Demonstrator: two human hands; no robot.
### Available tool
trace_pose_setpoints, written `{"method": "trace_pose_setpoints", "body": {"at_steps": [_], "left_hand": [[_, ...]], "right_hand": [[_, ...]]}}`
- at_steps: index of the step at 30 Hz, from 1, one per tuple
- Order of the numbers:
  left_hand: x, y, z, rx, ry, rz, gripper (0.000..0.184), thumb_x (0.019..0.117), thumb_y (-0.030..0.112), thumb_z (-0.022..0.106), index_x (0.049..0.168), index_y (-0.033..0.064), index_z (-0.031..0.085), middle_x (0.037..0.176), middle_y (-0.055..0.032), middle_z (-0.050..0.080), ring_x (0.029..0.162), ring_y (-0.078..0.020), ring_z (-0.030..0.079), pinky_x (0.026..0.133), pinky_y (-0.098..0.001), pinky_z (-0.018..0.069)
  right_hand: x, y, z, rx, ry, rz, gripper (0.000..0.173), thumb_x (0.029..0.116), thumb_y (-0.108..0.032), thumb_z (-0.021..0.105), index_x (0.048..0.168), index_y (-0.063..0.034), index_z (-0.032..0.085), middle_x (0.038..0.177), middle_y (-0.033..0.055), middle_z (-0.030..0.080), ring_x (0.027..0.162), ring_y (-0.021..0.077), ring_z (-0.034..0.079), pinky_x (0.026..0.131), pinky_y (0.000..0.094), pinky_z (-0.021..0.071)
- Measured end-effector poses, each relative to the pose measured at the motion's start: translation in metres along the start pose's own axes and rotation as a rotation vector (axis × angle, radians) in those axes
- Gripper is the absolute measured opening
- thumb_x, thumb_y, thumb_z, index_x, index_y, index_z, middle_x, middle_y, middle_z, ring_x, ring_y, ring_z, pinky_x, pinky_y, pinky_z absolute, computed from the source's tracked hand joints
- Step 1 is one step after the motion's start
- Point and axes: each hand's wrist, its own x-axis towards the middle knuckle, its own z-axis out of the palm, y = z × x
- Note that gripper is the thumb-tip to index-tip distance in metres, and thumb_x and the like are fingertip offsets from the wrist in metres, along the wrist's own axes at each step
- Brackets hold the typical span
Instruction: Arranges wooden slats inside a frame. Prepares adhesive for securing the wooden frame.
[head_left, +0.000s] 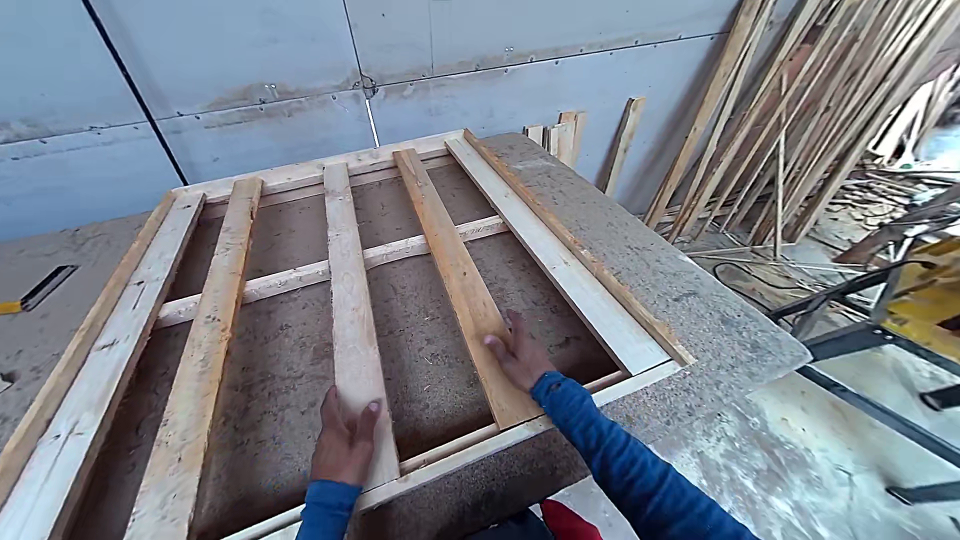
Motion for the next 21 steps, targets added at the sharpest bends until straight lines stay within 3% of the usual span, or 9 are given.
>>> {"method": "trace_pose_setpoints", "body": {"at_steps": [3, 14, 21], "left_hand": [[-0.004, -0.005, -0.003, -0.081, 0.029, 0.019, 0.088, 0.093, 0.038, 0.072, 0.161, 0.0071, 0.025, 0.136, -0.0194, 0.062, 0.114, -0.0279, 0.067, 0.096, -0.0487, 0.0573], [-0.001, -0.006, -0.01, -0.099, 0.024, 0.048, 0.088, 0.0915, 0.039, 0.071, 0.161, 0.0095, 0.027, 0.141, -0.0167, 0.059, 0.119, -0.0243, 0.065, 0.099, -0.045, 0.0567], [-0.009, -0.006, -0.012, -0.111, 0.03, 0.04, 0.084, 0.0923, 0.034, 0.071, 0.161, 0.0112, 0.029, 0.135, -0.0174, 0.063, 0.112, -0.0255, 0.068, 0.094, -0.0464, 0.0584]], "right_hand": [[0.0, -0.006, 0.003, -0.121, -0.016, 0.026, 0.098, 0.0932, -0.058, 0.067, 0.165, -0.02, 0.012, 0.122, 0.0206, 0.069, 0.105, 0.0386, 0.071, 0.093, 0.0603, 0.0553], [0.018, -0.006, 0.018, -0.1, -0.076, 0.021, 0.098, 0.095, -0.055, 0.066, 0.165, -0.013, 0.011, 0.138, 0.0219, 0.061, 0.116, 0.037, 0.067, 0.101, 0.0544, 0.0526], [0.02, -0.012, 0.026, -0.132, -0.13, 0.02, 0.097, 0.097, -0.056, 0.062, 0.165, -0.0113, 0.009, 0.137, 0.0203, 0.061, 0.116, 0.034, 0.068, 0.101, 0.0512, 0.053]]}}
